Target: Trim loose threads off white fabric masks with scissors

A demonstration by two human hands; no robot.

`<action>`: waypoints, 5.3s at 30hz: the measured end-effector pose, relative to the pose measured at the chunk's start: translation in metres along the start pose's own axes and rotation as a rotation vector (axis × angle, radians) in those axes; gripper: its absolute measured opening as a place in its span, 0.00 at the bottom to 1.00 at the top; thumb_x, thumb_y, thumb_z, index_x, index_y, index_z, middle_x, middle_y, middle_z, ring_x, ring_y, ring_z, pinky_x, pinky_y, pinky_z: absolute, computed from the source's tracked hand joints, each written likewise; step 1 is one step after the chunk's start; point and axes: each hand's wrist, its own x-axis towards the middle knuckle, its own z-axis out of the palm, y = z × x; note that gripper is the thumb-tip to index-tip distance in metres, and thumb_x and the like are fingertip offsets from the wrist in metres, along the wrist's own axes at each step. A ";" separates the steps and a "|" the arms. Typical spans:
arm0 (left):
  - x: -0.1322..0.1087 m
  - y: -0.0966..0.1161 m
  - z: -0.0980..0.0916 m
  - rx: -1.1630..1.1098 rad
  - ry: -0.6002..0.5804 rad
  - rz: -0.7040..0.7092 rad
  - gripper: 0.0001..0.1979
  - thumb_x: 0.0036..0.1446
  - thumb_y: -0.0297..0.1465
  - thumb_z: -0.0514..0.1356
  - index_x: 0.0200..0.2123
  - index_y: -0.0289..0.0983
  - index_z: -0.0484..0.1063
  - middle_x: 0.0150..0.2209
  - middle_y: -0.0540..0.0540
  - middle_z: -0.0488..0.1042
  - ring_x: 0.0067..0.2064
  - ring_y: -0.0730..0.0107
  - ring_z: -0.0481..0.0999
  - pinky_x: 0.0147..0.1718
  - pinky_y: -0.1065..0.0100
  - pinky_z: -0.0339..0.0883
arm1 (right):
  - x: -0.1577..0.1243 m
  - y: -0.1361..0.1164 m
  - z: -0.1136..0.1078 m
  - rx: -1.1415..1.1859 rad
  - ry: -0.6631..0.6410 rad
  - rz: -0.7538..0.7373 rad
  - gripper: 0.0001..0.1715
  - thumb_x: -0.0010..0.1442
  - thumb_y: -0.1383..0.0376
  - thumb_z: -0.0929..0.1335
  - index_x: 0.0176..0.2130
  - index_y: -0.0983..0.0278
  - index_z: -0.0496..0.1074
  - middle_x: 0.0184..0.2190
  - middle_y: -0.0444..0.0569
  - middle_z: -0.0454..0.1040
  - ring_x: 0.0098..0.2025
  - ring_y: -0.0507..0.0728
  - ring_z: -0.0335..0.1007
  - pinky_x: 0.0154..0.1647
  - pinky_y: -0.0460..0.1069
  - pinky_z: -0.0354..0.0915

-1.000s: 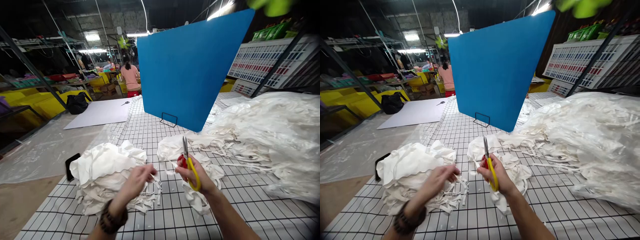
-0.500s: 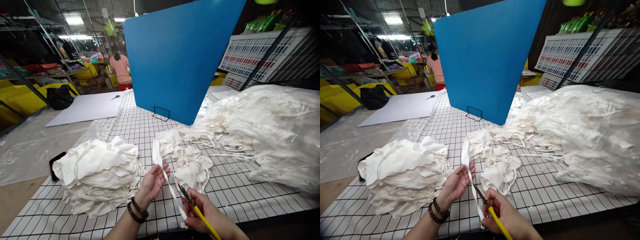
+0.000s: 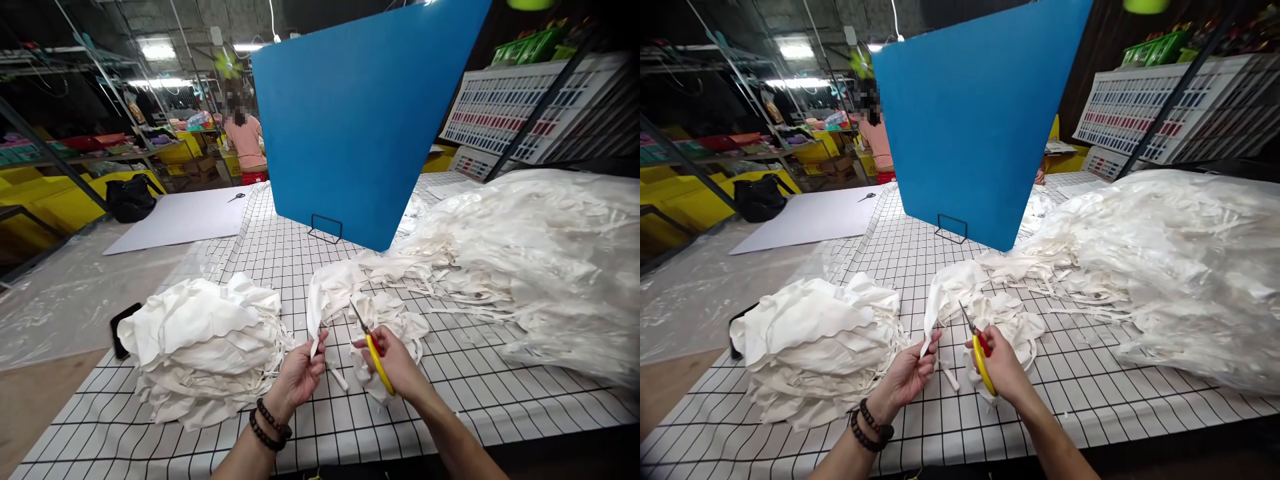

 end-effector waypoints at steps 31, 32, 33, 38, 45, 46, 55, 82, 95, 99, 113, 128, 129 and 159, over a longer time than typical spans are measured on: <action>-0.012 0.017 0.033 0.607 -0.335 0.584 0.16 0.58 0.40 0.61 0.29 0.33 0.80 0.64 0.36 0.60 0.29 0.71 0.73 0.25 0.67 0.66 | 0.023 -0.002 0.027 0.226 0.153 -0.349 0.25 0.47 0.58 0.78 0.35 0.59 0.61 0.31 0.40 0.69 0.32 0.52 0.67 0.35 0.46 0.66; -0.010 0.015 0.034 0.581 -0.355 0.571 0.16 0.58 0.41 0.61 0.30 0.33 0.80 0.59 0.35 0.66 0.26 0.72 0.72 0.24 0.67 0.65 | 0.023 -0.002 0.027 0.222 0.142 -0.341 0.25 0.47 0.58 0.78 0.35 0.59 0.61 0.31 0.40 0.70 0.32 0.52 0.68 0.35 0.47 0.66; -0.008 0.013 0.035 0.566 -0.362 0.568 0.16 0.59 0.41 0.60 0.32 0.33 0.79 0.52 0.35 0.73 0.25 0.72 0.71 0.24 0.67 0.65 | 0.022 -0.003 0.025 0.212 0.127 -0.333 0.25 0.47 0.58 0.78 0.35 0.59 0.61 0.31 0.41 0.70 0.32 0.53 0.68 0.35 0.48 0.67; -0.009 0.014 0.037 0.602 -0.286 0.642 0.14 0.59 0.40 0.60 0.34 0.35 0.79 0.28 0.45 0.74 0.29 0.66 0.73 0.35 0.65 0.66 | -0.001 -0.017 -0.001 -0.095 0.087 -0.333 0.21 0.51 0.56 0.75 0.35 0.59 0.61 0.29 0.41 0.69 0.29 0.54 0.65 0.30 0.48 0.63; -0.021 0.018 0.035 0.916 -0.228 0.801 0.15 0.64 0.34 0.55 0.27 0.38 0.75 0.28 0.46 0.71 0.32 0.66 0.72 0.35 0.67 0.63 | -0.034 -0.037 -0.016 -0.840 0.083 -0.289 0.24 0.46 0.52 0.74 0.34 0.58 0.60 0.27 0.43 0.70 0.28 0.57 0.65 0.28 0.49 0.58; -0.021 0.018 0.035 0.944 -0.228 0.810 0.15 0.64 0.34 0.55 0.28 0.38 0.75 0.28 0.46 0.70 0.32 0.66 0.72 0.35 0.67 0.63 | -0.034 -0.037 -0.015 -0.870 0.089 -0.288 0.24 0.47 0.51 0.74 0.34 0.58 0.60 0.28 0.43 0.70 0.29 0.58 0.66 0.28 0.49 0.57; -0.019 0.016 0.031 1.031 -0.243 0.815 0.12 0.64 0.31 0.54 0.30 0.39 0.74 0.27 0.47 0.70 0.30 0.67 0.71 0.33 0.68 0.63 | -0.033 -0.042 -0.007 -0.936 0.093 -0.332 0.22 0.49 0.51 0.72 0.35 0.58 0.60 0.31 0.45 0.72 0.31 0.58 0.68 0.29 0.49 0.58; -0.015 0.012 0.027 0.915 -0.340 0.758 0.13 0.66 0.33 0.54 0.30 0.35 0.71 0.30 0.49 0.67 0.28 0.74 0.68 0.28 0.72 0.64 | -0.032 -0.040 -0.005 -0.946 0.055 -0.354 0.18 0.51 0.56 0.70 0.31 0.58 0.56 0.23 0.40 0.70 0.24 0.54 0.65 0.27 0.46 0.53; -0.026 0.020 0.008 0.712 -0.296 0.814 0.13 0.64 0.34 0.56 0.31 0.36 0.76 0.30 0.48 0.65 0.35 0.69 0.66 0.38 0.69 0.59 | 0.011 -0.029 -0.035 -0.326 0.024 -0.193 0.20 0.52 0.55 0.73 0.32 0.59 0.60 0.28 0.42 0.71 0.29 0.54 0.67 0.29 0.47 0.63; -0.027 0.034 0.002 0.485 -0.313 0.855 0.11 0.63 0.34 0.56 0.33 0.37 0.77 0.32 0.47 0.66 0.37 0.68 0.66 0.40 0.68 0.58 | 0.042 -0.034 -0.018 -0.244 -0.099 -0.118 0.20 0.48 0.62 0.75 0.35 0.60 0.63 0.35 0.44 0.74 0.36 0.56 0.71 0.33 0.49 0.66; -0.029 0.056 -0.018 0.087 -0.197 0.887 0.13 0.56 0.30 0.55 0.21 0.37 0.56 0.23 0.53 0.51 0.25 0.74 0.52 0.24 0.74 0.54 | 0.078 -0.069 -0.016 -0.079 -0.101 -0.128 0.20 0.46 0.61 0.75 0.31 0.61 0.61 0.25 0.38 0.68 0.18 0.47 0.59 0.18 0.44 0.59; 0.039 0.183 0.149 0.791 -0.235 1.204 0.15 0.53 0.27 0.55 0.19 0.40 0.51 0.20 0.55 0.51 0.22 0.75 0.52 0.24 0.72 0.51 | 0.018 -0.067 -0.025 0.296 -0.282 -0.116 0.17 0.46 0.64 0.77 0.30 0.64 0.68 0.17 0.37 0.67 0.16 0.46 0.58 0.18 0.43 0.59; 0.048 0.179 0.149 0.838 -0.219 1.171 0.15 0.52 0.25 0.57 0.19 0.39 0.55 0.21 0.55 0.54 0.23 0.75 0.55 0.25 0.72 0.52 | 0.017 -0.060 -0.023 0.327 -0.266 -0.109 0.16 0.47 0.64 0.77 0.29 0.64 0.68 0.15 0.36 0.65 0.16 0.47 0.58 0.18 0.43 0.59; -0.028 -0.014 0.025 0.175 -0.134 0.158 0.21 0.48 0.46 0.69 0.32 0.35 0.67 0.21 0.55 0.66 0.19 0.81 0.59 0.19 0.75 0.62 | 0.004 -0.031 0.018 -0.120 -0.021 -0.330 0.14 0.54 0.62 0.73 0.37 0.59 0.65 0.28 0.41 0.72 0.30 0.53 0.68 0.32 0.48 0.66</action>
